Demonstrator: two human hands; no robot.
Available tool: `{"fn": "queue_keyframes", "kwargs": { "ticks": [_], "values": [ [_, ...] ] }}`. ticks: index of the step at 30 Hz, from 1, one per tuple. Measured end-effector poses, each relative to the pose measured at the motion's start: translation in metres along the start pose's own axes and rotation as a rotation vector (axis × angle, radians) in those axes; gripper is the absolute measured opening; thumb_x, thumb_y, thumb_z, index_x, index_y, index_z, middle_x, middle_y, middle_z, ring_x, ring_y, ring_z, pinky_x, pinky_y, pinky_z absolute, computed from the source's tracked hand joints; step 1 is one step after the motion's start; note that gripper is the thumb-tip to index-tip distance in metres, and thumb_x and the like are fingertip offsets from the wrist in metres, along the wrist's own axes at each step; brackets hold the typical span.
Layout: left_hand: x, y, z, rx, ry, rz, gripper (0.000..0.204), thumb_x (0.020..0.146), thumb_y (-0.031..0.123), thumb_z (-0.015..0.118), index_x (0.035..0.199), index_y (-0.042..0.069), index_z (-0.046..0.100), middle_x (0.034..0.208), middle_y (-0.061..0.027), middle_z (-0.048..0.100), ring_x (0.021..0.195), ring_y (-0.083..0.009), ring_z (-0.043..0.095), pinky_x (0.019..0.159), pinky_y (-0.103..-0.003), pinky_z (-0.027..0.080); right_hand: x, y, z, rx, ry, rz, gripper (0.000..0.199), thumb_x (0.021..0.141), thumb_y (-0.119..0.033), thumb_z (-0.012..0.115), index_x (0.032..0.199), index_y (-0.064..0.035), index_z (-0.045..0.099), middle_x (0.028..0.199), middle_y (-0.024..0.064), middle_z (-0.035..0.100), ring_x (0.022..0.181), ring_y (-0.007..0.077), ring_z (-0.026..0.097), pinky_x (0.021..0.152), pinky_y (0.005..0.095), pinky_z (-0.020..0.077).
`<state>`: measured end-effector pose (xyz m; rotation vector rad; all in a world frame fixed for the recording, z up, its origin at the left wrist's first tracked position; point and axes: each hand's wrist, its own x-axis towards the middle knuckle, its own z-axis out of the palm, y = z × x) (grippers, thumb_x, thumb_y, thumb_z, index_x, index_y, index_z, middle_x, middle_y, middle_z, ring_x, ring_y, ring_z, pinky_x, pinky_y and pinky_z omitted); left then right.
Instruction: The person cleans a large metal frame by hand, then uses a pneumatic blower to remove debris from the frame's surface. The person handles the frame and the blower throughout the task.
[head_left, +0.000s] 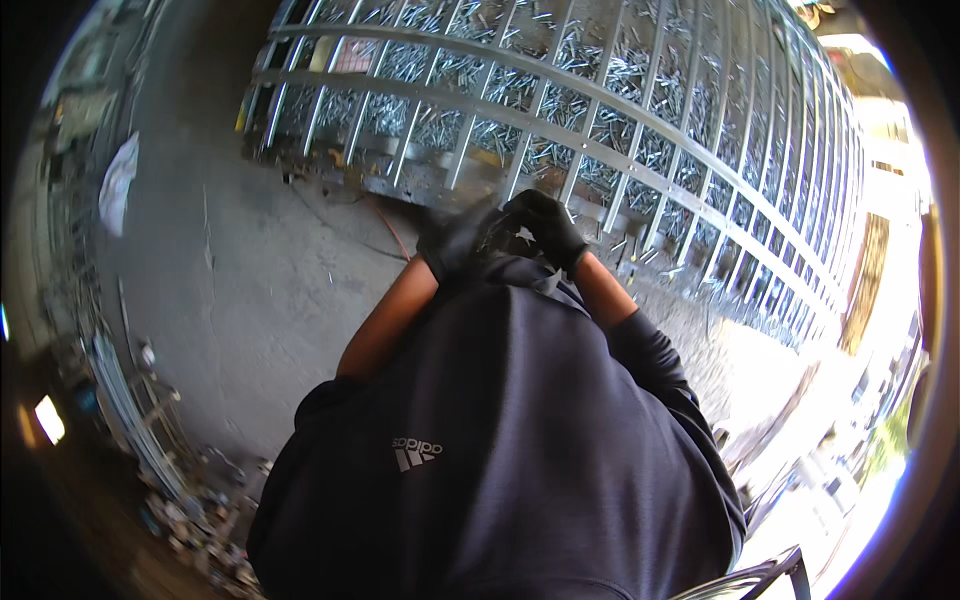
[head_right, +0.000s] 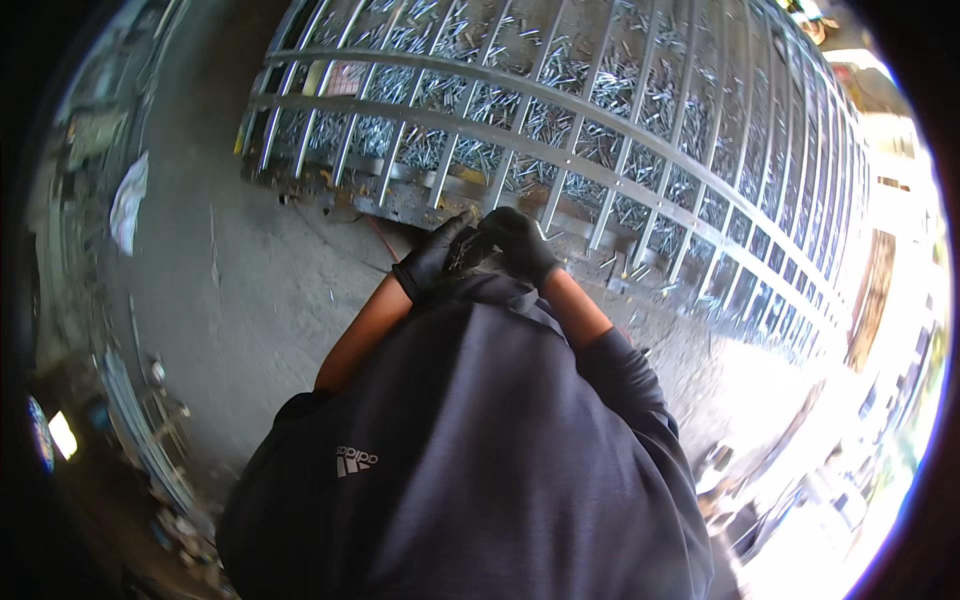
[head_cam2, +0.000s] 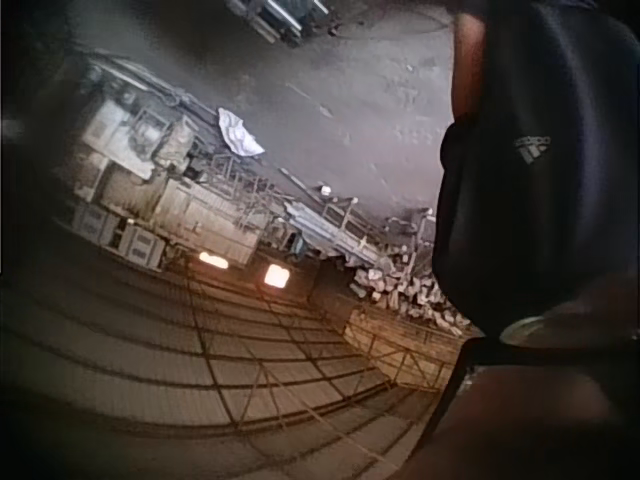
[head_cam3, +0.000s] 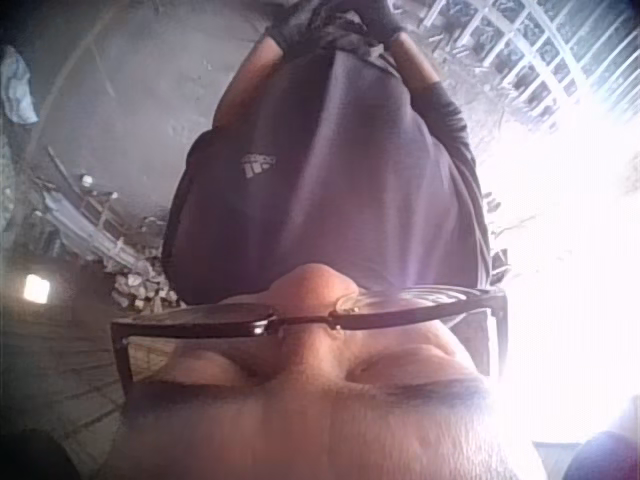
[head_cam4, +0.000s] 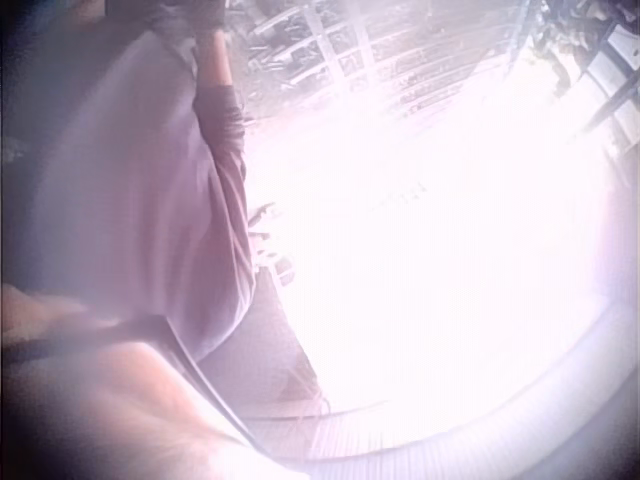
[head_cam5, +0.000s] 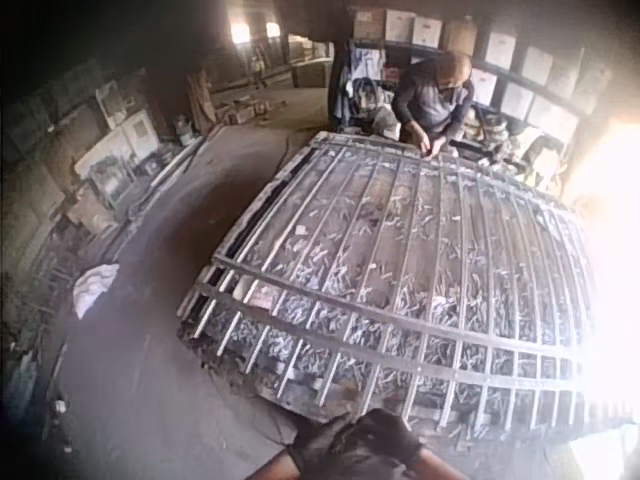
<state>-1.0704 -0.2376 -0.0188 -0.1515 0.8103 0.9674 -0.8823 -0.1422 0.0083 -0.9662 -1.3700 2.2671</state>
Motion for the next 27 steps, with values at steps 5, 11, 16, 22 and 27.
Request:
{"fn": "queue_keyframes", "kwargs": {
  "ticks": [5, 11, 16, 22, 27],
  "values": [
    [-0.007, 0.062, -0.038, 0.322, -0.115, -0.170, 0.022, 0.107, 0.020, 0.059, 0.118, 0.004, 0.070, 0.112, -0.0068, 0.074, 0.101, -0.0129, 0.071, 0.087, -0.026, 0.059, 0.003, 0.009, 0.072, 0.128, 0.557, -0.060, 0.018, 0.103, -0.015, 0.066, 0.113, 0.0001, 0.065, 0.110, 0.0063, 0.068, 0.098, 0.0128, 0.063, 0.091, 0.0325, 0.0533],
    [-0.025, 0.101, -0.039, 0.449, -0.266, -0.328, 0.022, 0.106, 0.019, 0.061, 0.117, 0.003, 0.071, 0.111, -0.0032, 0.074, 0.103, -0.0093, 0.069, 0.087, -0.022, 0.056, -0.003, -0.002, 0.120, 0.244, 0.538, 0.178, 0.041, 0.108, -0.040, 0.056, 0.103, -0.0010, 0.069, 0.080, 0.0033, 0.069, 0.064, 0.0103, 0.061, 0.057, 0.0266, 0.0481],
    [-0.049, 0.134, -0.031, 0.690, -0.238, -0.281, 0.027, 0.104, 0.033, 0.065, 0.106, 0.009, 0.075, 0.077, 0.0020, 0.066, 0.061, -0.0048, 0.055, 0.054, -0.022, 0.041, 0.016, 0.004, 0.115, 0.174, 0.480, 0.097, 0.038, 0.107, -0.038, 0.060, 0.096, -0.0029, 0.068, 0.077, 0.0035, 0.068, 0.059, 0.0122, 0.061, 0.056, 0.0281, 0.0495],
    [-0.052, 0.163, -0.060, 0.545, -0.143, -0.127, 0.031, 0.105, 0.039, 0.061, 0.100, 0.010, 0.069, 0.066, 0.0042, 0.059, 0.046, -0.0045, 0.048, 0.041, -0.021, 0.034, 0.051, 0.020, 0.026, 0.212, 0.823, 0.003, 0.023, 0.105, -0.030, 0.064, 0.096, -0.0083, 0.066, 0.079, -0.0006, 0.063, 0.066, 0.0096, 0.059, 0.059, 0.0275, 0.0498],
    [-0.076, 0.182, -0.100, 0.351, -0.016, -0.023, 0.029, 0.106, 0.036, 0.059, 0.101, 0.007, 0.065, 0.066, 0.0023, 0.057, 0.044, -0.0041, 0.043, 0.039, -0.020, 0.031, 0.108, 0.025, -0.068, -0.629, 0.560, 0.094, 0.020, 0.104, -0.025, 0.058, 0.097, -0.0088, 0.067, 0.079, 0.0044, 0.066, 0.070, 0.0176, 0.065, 0.067, 0.0337, 0.0533]
  ]
}}
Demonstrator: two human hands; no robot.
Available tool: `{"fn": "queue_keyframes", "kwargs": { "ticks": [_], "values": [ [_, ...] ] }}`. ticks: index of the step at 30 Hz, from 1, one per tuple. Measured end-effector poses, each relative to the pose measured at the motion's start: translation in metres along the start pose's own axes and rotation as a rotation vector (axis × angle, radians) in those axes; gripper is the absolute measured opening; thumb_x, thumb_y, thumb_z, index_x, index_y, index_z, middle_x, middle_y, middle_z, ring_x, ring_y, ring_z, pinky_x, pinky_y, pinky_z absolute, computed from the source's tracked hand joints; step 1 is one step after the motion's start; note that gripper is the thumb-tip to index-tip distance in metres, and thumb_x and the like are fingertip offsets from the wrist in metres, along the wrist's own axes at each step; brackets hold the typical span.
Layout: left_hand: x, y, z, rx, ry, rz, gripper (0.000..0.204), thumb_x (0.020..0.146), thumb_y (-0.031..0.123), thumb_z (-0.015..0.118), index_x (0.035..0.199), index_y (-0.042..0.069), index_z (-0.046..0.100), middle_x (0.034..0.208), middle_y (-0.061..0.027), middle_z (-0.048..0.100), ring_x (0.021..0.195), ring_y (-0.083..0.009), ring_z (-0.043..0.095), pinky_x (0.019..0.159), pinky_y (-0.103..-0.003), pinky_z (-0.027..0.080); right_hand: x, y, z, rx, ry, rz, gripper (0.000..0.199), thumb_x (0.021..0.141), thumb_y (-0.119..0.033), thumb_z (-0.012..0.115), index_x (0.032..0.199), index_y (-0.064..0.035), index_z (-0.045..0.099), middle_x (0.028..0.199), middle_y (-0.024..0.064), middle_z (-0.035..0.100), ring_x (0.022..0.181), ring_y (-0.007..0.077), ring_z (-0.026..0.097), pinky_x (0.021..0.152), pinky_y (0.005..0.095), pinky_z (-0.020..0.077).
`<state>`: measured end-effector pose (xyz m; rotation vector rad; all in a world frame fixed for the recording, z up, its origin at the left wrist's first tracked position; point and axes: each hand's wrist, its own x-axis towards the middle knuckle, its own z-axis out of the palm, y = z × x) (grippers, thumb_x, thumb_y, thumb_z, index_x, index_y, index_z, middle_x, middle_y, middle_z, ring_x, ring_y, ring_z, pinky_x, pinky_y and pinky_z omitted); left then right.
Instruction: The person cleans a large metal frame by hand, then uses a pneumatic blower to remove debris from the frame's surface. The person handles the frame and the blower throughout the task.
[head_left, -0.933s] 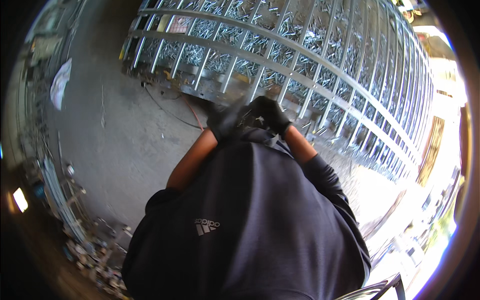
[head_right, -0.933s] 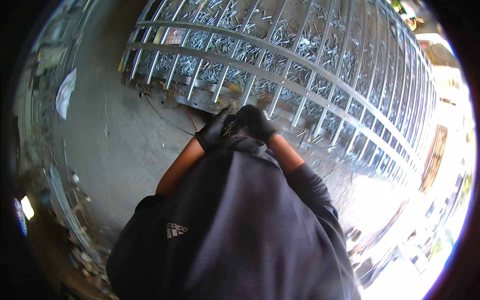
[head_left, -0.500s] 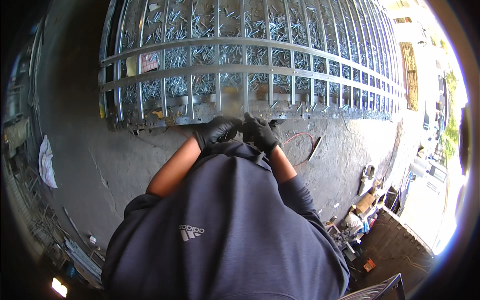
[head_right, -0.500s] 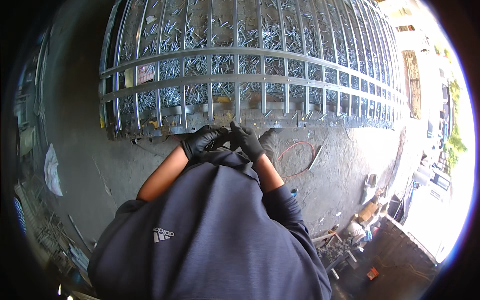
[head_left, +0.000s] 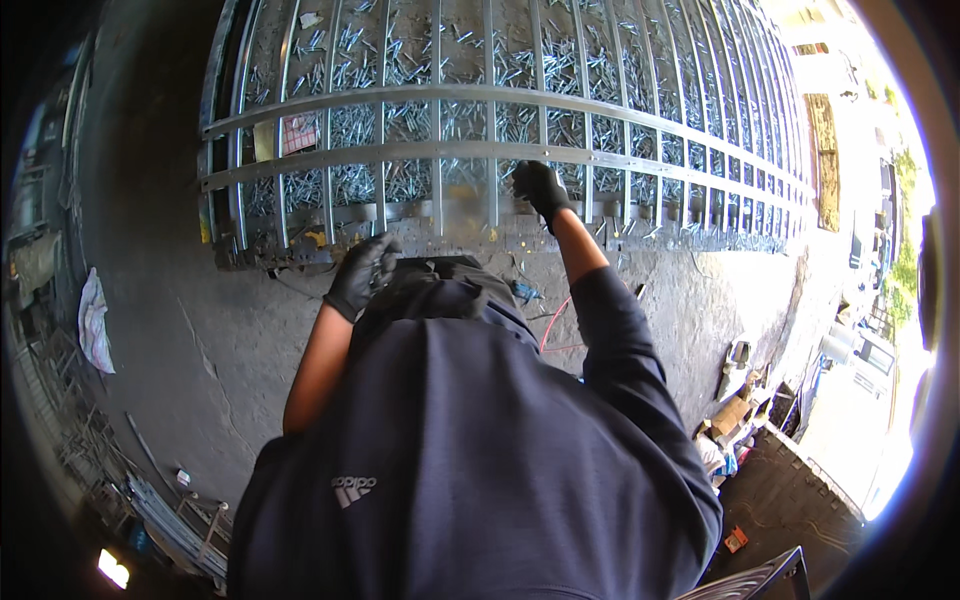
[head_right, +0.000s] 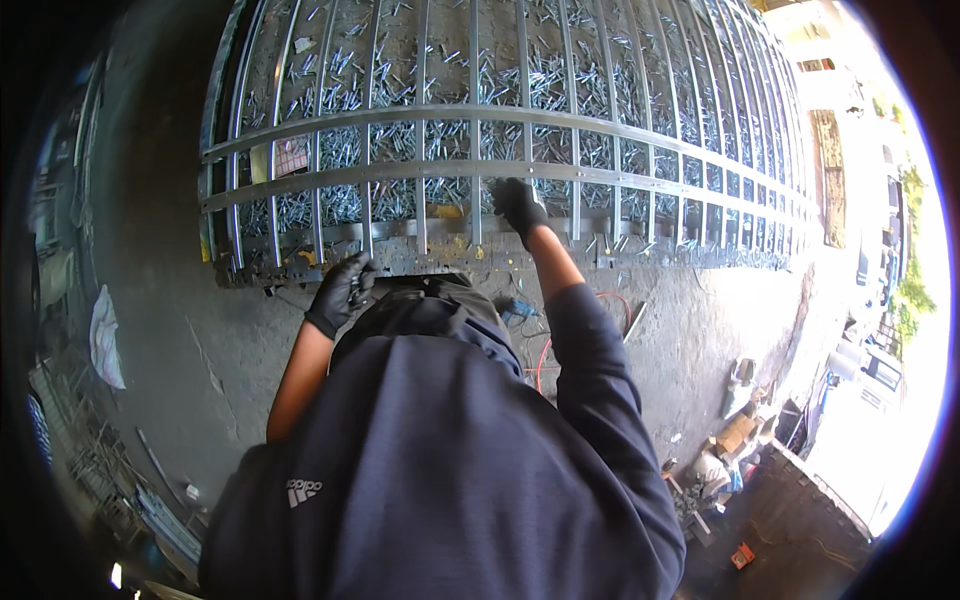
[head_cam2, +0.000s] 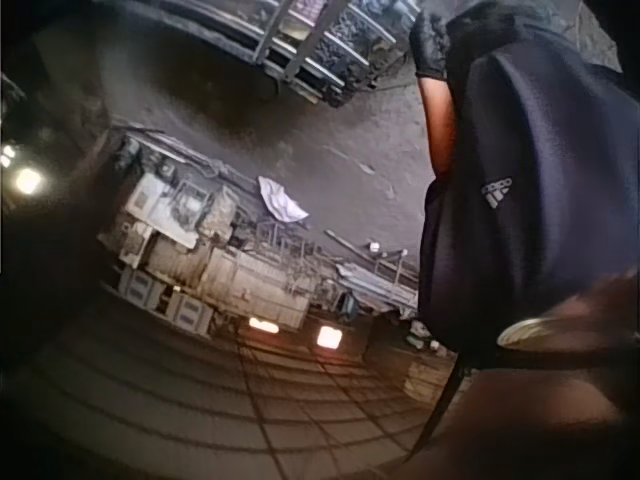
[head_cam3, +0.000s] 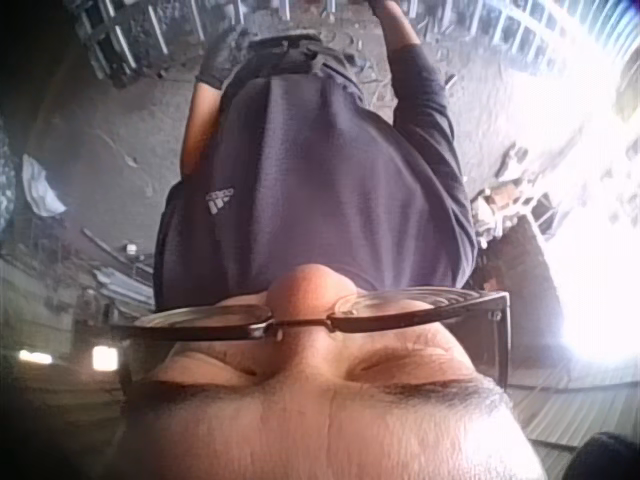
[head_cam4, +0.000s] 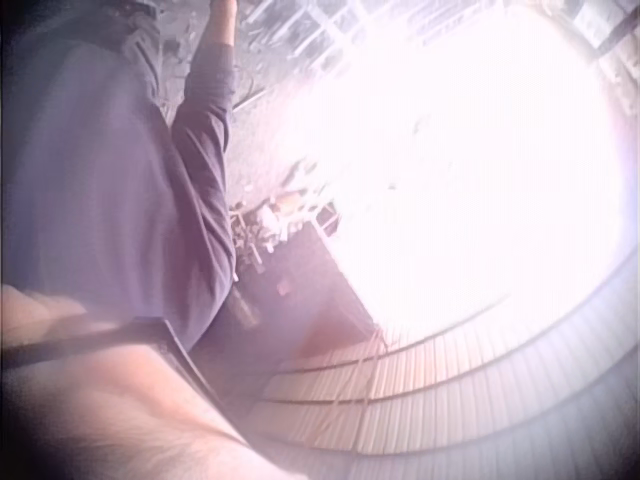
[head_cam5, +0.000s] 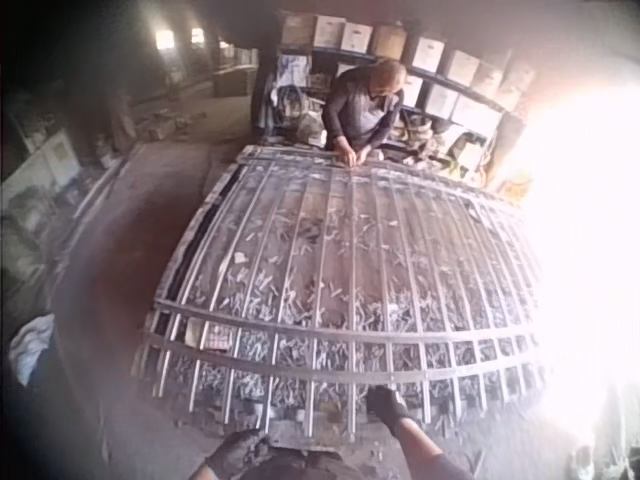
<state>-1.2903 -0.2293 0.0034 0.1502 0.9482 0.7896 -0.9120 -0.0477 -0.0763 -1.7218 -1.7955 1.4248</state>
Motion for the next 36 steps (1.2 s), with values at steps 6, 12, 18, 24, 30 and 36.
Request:
{"fn": "queue_keyframes", "kwargs": {
  "ticks": [6, 12, 18, 24, 30, 36],
  "values": [
    [-0.049, -0.011, -0.018, -0.124, 0.217, 0.198, 0.032, 0.108, 0.039, 0.055, 0.104, 0.010, 0.065, 0.064, 0.0032, 0.054, 0.040, -0.0081, 0.040, 0.038, -0.024, 0.030, 0.079, 0.046, -0.001, -0.282, -0.154, -0.045, 0.019, 0.100, -0.027, 0.058, 0.106, -0.0111, 0.067, 0.091, 0.0110, 0.069, 0.085, 0.0243, 0.070, 0.077, 0.0415, 0.0535],
    [-0.058, -0.035, -0.005, -0.398, 0.397, 0.218, 0.030, 0.109, 0.036, 0.053, 0.106, 0.008, 0.062, 0.064, 0.0016, 0.051, 0.043, -0.0072, 0.042, 0.039, -0.023, 0.032, 0.120, 0.090, 0.009, -0.807, -0.217, -0.354, 0.020, 0.097, -0.016, 0.057, 0.114, -0.0156, 0.068, 0.104, 0.0091, 0.067, 0.101, 0.0292, 0.068, 0.087, 0.0421, 0.0542],
    [-0.046, -0.031, 0.012, -0.360, 0.410, 0.188, 0.030, 0.109, 0.037, 0.053, 0.105, 0.009, 0.061, 0.063, 0.0032, 0.049, 0.043, -0.0068, 0.040, 0.040, -0.022, 0.030, 0.123, 0.073, -0.009, -0.375, -0.477, -0.029, 0.020, 0.104, -0.023, 0.053, 0.113, -0.0144, 0.069, 0.089, 0.0018, 0.071, 0.082, 0.0185, 0.070, 0.080, 0.0329, 0.0544],
    [-0.028, 0.001, 0.011, -0.153, 0.288, 0.218, 0.033, 0.110, 0.040, 0.051, 0.106, 0.009, 0.061, 0.063, 0.0033, 0.051, 0.043, -0.0050, 0.040, 0.039, -0.022, 0.029, 0.093, 0.039, -0.013, -0.437, -0.289, -0.033, 0.039, 0.107, -0.042, 0.040, 0.115, -0.0188, 0.069, 0.094, 0.0017, 0.073, 0.091, 0.0173, 0.069, 0.091, 0.0335, 0.0505],
    [-0.013, 0.028, -0.001, -0.078, 0.219, 0.203, 0.034, 0.110, 0.039, 0.052, 0.105, 0.007, 0.062, 0.061, 0.0029, 0.052, 0.040, -0.0053, 0.039, 0.037, -0.022, 0.028, 0.080, -0.004, -0.021, -0.489, -0.212, 0.081, 0.041, 0.106, -0.045, 0.040, 0.117, -0.0200, 0.070, 0.104, 0.0054, 0.076, 0.104, 0.0237, 0.070, 0.095, 0.0373, 0.0499],
    [-0.010, 0.043, -0.016, -0.070, 0.187, 0.168, 0.033, 0.110, 0.038, 0.052, 0.105, 0.006, 0.062, 0.062, 0.0027, 0.053, 0.040, -0.0060, 0.040, 0.037, -0.022, 0.029, 0.083, -0.033, -0.006, -1.088, -0.209, -0.332, 0.026, 0.099, -0.027, 0.052, 0.103, -0.0179, 0.076, 0.098, 0.0143, 0.077, 0.093, 0.0338, 0.075, 0.080, 0.0484, 0.0572]
  ]
}}
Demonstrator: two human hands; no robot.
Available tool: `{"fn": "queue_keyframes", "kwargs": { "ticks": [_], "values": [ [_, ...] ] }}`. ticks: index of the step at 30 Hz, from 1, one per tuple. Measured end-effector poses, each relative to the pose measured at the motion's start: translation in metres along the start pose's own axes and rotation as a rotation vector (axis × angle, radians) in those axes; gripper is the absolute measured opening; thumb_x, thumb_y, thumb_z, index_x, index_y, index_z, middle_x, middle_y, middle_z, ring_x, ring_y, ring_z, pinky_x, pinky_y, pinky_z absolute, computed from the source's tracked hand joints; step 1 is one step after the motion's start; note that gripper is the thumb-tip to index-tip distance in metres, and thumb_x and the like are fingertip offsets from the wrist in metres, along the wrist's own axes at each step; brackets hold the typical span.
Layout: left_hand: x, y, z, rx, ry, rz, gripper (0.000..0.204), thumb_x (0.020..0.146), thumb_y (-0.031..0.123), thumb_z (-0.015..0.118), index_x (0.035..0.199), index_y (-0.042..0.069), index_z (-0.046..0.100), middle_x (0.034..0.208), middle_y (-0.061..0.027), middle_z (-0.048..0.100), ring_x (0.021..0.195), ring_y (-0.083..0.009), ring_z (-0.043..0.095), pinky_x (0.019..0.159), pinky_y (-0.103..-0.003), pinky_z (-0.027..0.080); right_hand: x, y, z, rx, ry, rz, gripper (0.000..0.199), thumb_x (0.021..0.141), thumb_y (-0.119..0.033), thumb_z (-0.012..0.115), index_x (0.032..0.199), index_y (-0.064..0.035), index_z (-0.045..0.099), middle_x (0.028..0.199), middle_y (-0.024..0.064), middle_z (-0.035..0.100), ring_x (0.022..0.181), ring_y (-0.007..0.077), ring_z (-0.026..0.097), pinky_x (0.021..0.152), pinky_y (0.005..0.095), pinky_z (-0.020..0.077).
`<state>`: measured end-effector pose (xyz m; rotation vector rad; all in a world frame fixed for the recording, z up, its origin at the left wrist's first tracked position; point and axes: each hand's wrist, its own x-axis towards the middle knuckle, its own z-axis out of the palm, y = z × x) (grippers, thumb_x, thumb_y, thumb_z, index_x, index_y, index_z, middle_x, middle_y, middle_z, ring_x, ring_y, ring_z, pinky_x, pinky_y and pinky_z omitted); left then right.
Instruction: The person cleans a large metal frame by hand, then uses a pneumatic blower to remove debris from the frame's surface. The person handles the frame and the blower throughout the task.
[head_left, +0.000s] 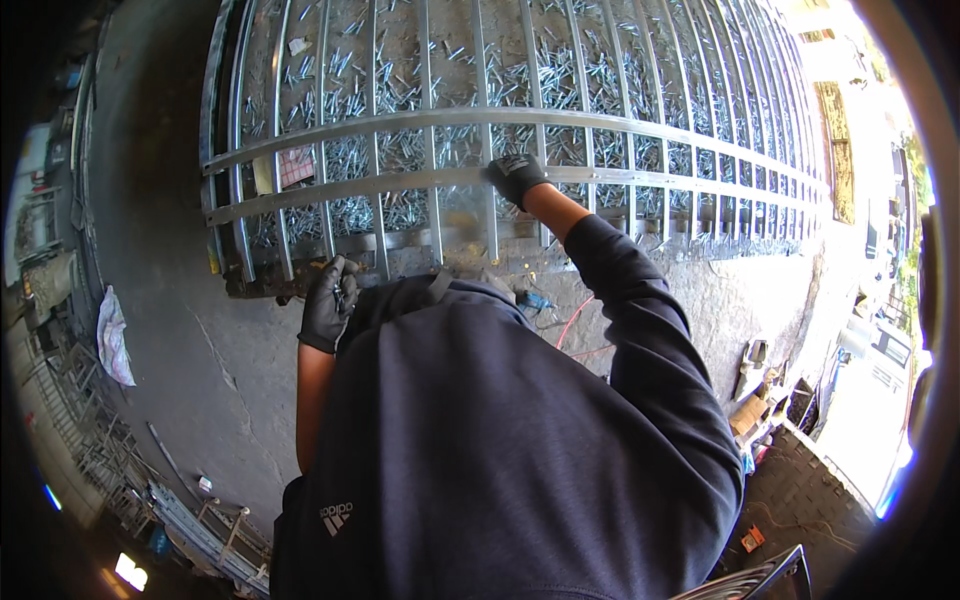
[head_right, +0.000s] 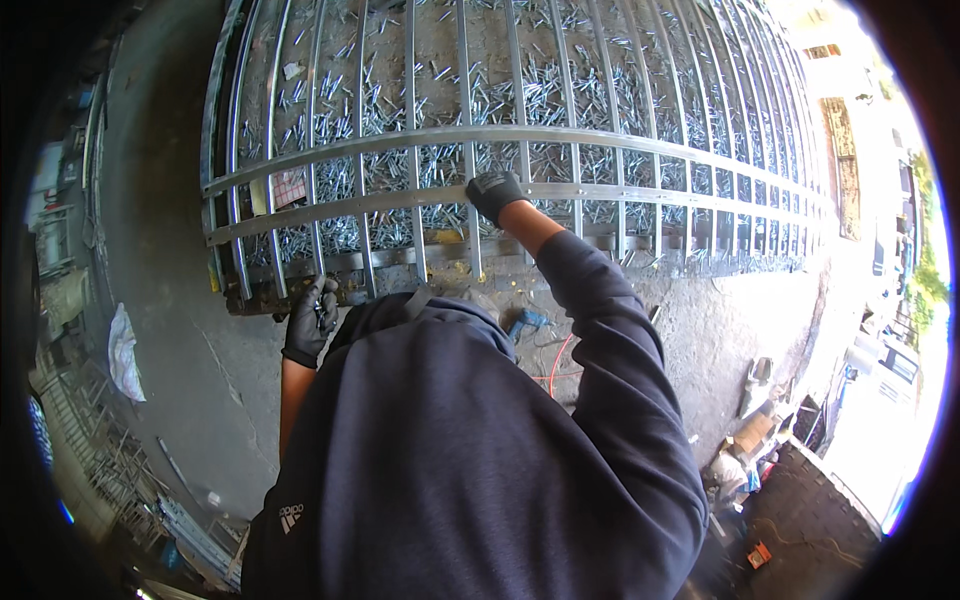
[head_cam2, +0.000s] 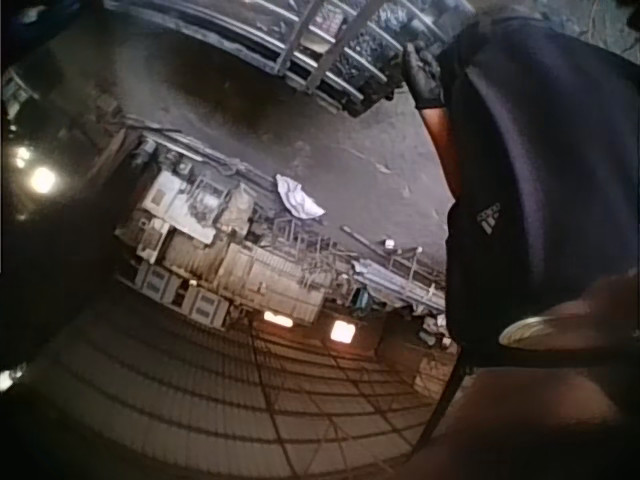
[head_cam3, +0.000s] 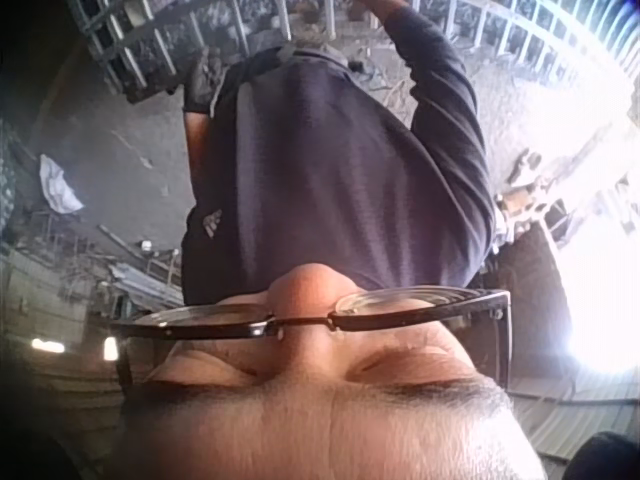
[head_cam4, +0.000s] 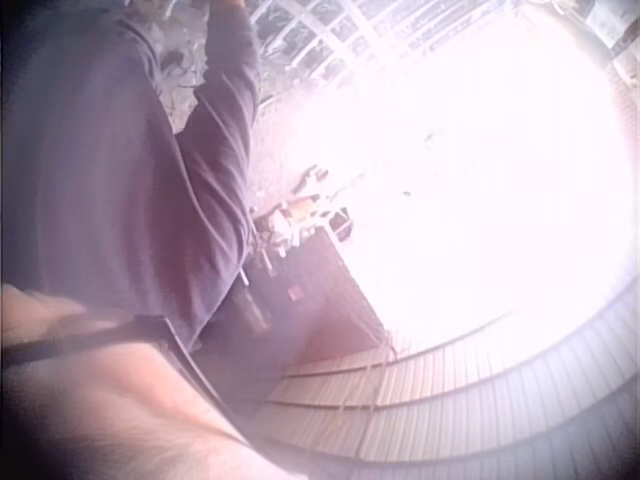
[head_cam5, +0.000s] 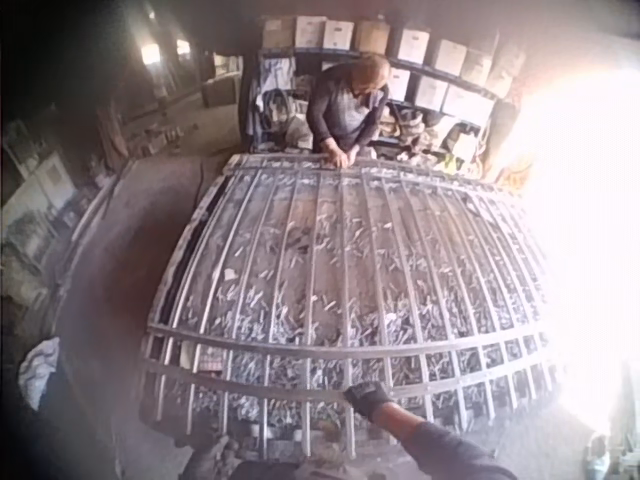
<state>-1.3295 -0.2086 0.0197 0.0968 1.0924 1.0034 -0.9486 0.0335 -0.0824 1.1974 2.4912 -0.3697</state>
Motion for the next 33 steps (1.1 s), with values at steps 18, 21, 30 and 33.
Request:
{"fn": "queue_keyframes", "kwargs": {
  "ticks": [18, 21, 30, 33],
  "values": [
    [0.010, 0.018, -0.031, -0.002, 0.035, -0.030, 0.034, 0.109, 0.041, 0.054, 0.106, 0.009, 0.064, 0.064, 0.0050, 0.051, 0.042, -0.0039, 0.039, 0.038, -0.021, 0.028, 0.026, -0.013, -0.022, -0.053, -0.243, 0.041, 0.022, 0.095, -0.027, 0.061, 0.105, -0.0137, 0.076, 0.098, 0.0142, 0.077, 0.094, 0.0325, 0.076, 0.082, 0.0446, 0.0590],
    [0.012, 0.018, -0.022, 0.029, -0.031, -0.019, 0.033, 0.109, 0.040, 0.053, 0.106, 0.009, 0.064, 0.065, 0.0051, 0.051, 0.042, -0.0040, 0.039, 0.038, -0.022, 0.028, 0.023, -0.020, -0.007, -0.192, -0.151, -0.110, 0.021, 0.097, -0.024, 0.058, 0.105, -0.0182, 0.077, 0.095, 0.0118, 0.077, 0.093, 0.0307, 0.076, 0.079, 0.0433, 0.0592],
    [0.010, 0.015, 0.009, -0.056, 0.030, -0.073, 0.037, 0.107, 0.044, 0.055, 0.101, 0.009, 0.065, 0.065, 0.0034, 0.054, 0.042, -0.0050, 0.043, 0.039, -0.021, 0.031, 0.030, -0.013, -0.015, 0.100, -0.283, 0.091, 0.035, 0.099, -0.036, 0.054, 0.104, -0.0122, 0.079, 0.106, 0.0153, 0.077, 0.101, 0.0318, 0.075, 0.087, 0.0458, 0.0579],
    [0.017, 0.014, 0.022, -0.072, -0.009, -0.055, 0.043, 0.107, 0.050, 0.054, 0.101, 0.010, 0.067, 0.066, 0.0026, 0.056, 0.043, -0.0058, 0.044, 0.040, -0.021, 0.033, 0.023, -0.013, -0.043, -0.009, -0.279, 0.134, 0.049, 0.100, -0.051, 0.051, 0.107, -0.0113, 0.079, 0.109, 0.0174, 0.077, 0.107, 0.0336, 0.073, 0.095, 0.0471, 0.0551]
  ]
}}
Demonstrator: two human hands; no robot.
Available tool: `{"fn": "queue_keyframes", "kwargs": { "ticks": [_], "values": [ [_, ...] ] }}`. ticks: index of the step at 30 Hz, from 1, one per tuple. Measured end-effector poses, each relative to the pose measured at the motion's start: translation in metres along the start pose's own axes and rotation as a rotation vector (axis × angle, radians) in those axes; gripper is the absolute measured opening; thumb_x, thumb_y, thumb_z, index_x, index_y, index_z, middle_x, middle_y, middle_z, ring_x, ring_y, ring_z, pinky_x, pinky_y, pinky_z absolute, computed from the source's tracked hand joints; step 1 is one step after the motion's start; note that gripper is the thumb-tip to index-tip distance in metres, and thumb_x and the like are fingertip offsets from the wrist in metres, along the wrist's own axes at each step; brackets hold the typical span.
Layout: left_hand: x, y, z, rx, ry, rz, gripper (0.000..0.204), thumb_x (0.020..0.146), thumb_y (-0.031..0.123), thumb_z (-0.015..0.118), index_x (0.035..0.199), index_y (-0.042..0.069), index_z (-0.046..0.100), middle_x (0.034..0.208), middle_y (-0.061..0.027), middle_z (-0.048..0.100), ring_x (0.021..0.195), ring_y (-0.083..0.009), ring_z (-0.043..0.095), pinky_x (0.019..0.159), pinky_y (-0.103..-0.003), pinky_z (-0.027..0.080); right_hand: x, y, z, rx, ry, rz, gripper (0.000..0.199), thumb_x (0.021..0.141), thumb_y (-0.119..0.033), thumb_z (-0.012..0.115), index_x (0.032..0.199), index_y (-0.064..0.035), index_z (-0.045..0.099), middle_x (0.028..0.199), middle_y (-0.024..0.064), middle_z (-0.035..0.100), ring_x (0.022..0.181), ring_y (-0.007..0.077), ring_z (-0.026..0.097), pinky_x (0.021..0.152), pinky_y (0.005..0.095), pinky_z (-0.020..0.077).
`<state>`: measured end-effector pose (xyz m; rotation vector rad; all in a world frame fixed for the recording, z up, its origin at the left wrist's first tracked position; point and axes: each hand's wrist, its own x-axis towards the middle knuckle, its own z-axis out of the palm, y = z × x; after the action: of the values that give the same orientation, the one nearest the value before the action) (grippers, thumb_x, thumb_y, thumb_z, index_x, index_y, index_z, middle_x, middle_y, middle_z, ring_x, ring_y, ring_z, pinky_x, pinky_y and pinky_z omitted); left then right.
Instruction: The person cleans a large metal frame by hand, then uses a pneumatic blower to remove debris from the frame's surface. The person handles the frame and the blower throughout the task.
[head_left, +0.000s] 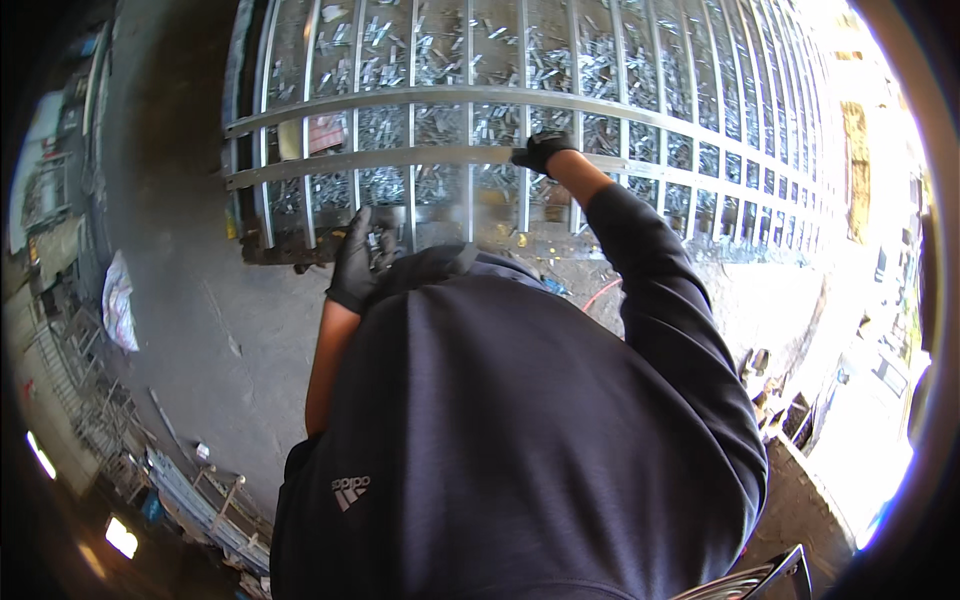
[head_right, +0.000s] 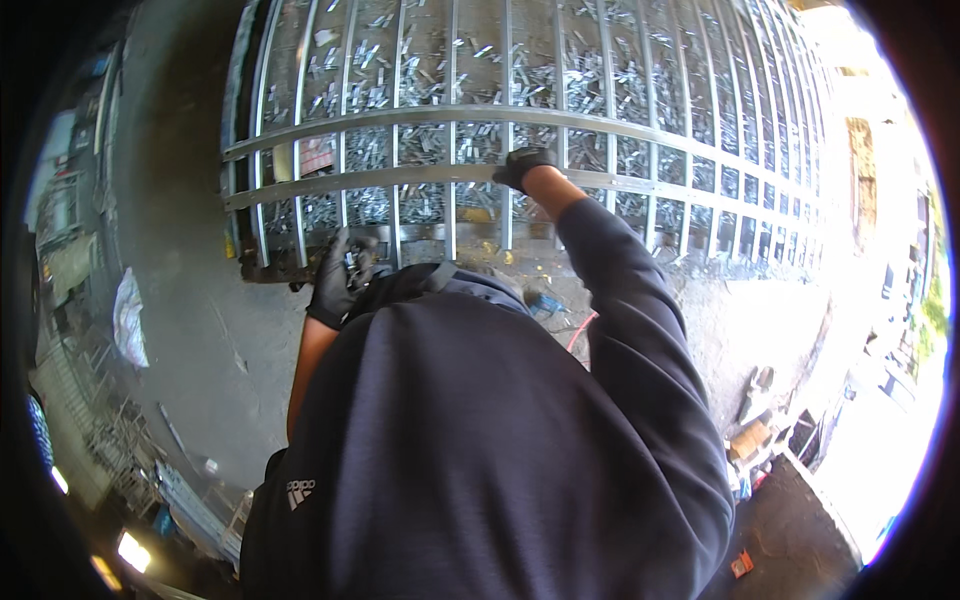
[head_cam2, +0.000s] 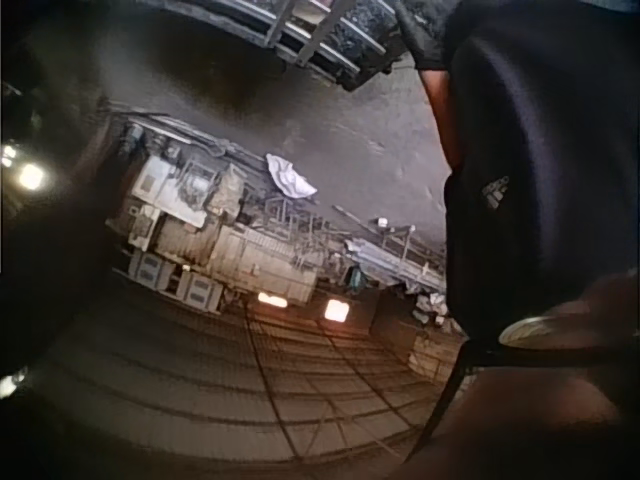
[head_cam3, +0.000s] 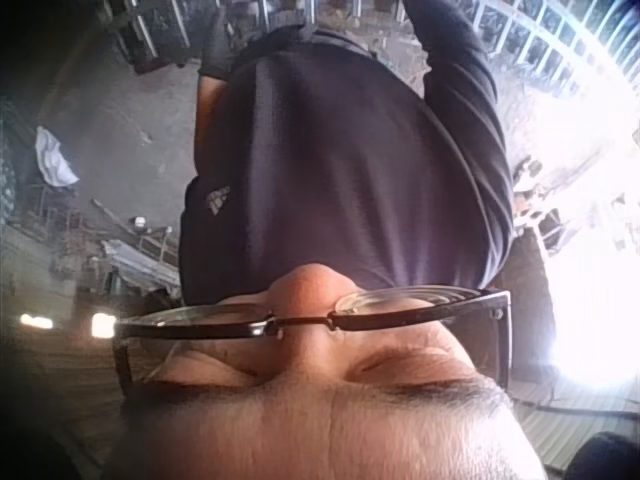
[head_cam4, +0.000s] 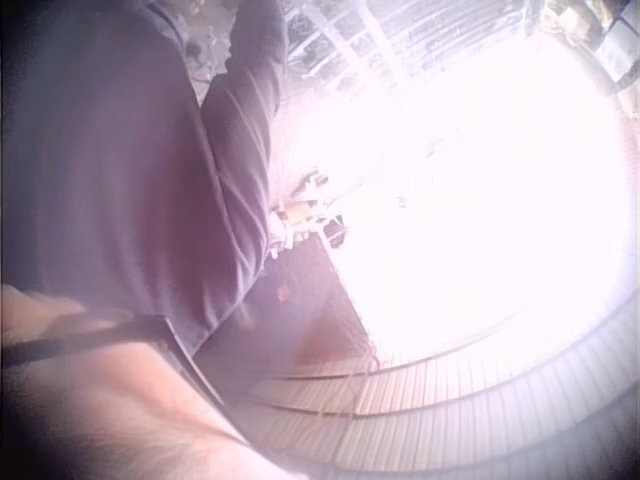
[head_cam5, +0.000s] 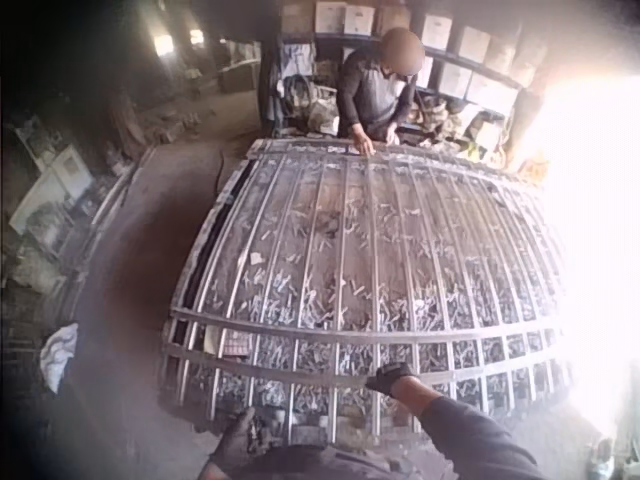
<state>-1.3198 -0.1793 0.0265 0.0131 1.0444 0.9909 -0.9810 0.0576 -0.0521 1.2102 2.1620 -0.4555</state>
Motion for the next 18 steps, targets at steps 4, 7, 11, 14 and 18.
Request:
{"fn": "queue_keyframes", "kwargs": {
  "ticks": [4, 7, 11, 14, 18],
  "values": [
    [0.006, 0.010, 0.027, 0.133, 0.084, -0.063, 0.075, 0.102, 0.071, 0.043, 0.110, 0.002, 0.071, 0.067, -0.0002, 0.057, 0.046, -0.0084, 0.046, 0.044, -0.021, 0.034, -0.039, -0.040, -0.018, 0.437, 0.243, -0.045, 0.060, 0.102, -0.057, 0.048, 0.139, -0.0125, 0.061, 0.137, 0.0181, 0.065, 0.117, 0.0378, 0.067, 0.103, 0.0455, 0.0516],
    [0.007, 0.013, 0.050, 0.096, 0.109, -0.091, 0.074, 0.098, 0.074, 0.049, 0.108, 0.005, 0.071, 0.070, 0.0002, 0.059, 0.057, -0.0079, 0.053, 0.051, -0.021, 0.043, -0.053, -0.101, -0.024, 0.959, 0.484, -0.636, 0.021, 0.098, -0.024, 0.069, 0.110, -0.0066, 0.070, 0.114, 0.0165, 0.070, 0.105, 0.0361, 0.068, 0.091, 0.0441, 0.0538],
    [0.008, 0.013, 0.070, 0.034, 0.031, -0.085, 0.068, 0.096, 0.074, 0.054, 0.106, 0.009, 0.072, 0.083, -0.0004, 0.067, 0.074, -0.0103, 0.063, 0.067, -0.025, 0.054, -0.076, -0.162, -0.024, 1.189, 0.549, -0.785, 0.019, 0.097, -0.013, 0.071, 0.112, -0.0008, 0.069, 0.108, 0.0152, 0.065, 0.106, 0.0342, 0.064, 0.093, 0.0414, 0.0523],
    [0.013, 0.009, 0.072, -0.042, -0.012, -0.114, 0.060, 0.099, 0.069, 0.054, 0.104, 0.012, 0.072, 0.088, -0.0004, 0.070, 0.077, -0.0125, 0.066, 0.070, -0.027, 0.055, -0.082, -0.179, -0.027, 1.227, 0.488, -0.787, 0.019, 0.099, -0.011, 0.069, 0.114, 0.0009, 0.069, 0.107, 0.0122, 0.065, 0.100, 0.0256, 0.066, 0.087, 0.0378, 0.0546],
    [0.019, 0.004, 0.064, -0.090, -0.074, -0.114, 0.050, 0.103, 0.060, 0.054, 0.105, 0.014, 0.072, 0.086, -0.0004, 0.070, 0.079, -0.0127, 0.068, 0.069, -0.028, 0.056, -0.087, -0.179, -0.022, 1.514, 0.284, -0.702, 0.019, 0.101, -0.011, 0.068, 0.114, 0.0021, 0.069, 0.096, 0.0067, 0.067, 0.089, 0.0153, 0.065, 0.079, 0.0323, 0.0553]
  ]
}}
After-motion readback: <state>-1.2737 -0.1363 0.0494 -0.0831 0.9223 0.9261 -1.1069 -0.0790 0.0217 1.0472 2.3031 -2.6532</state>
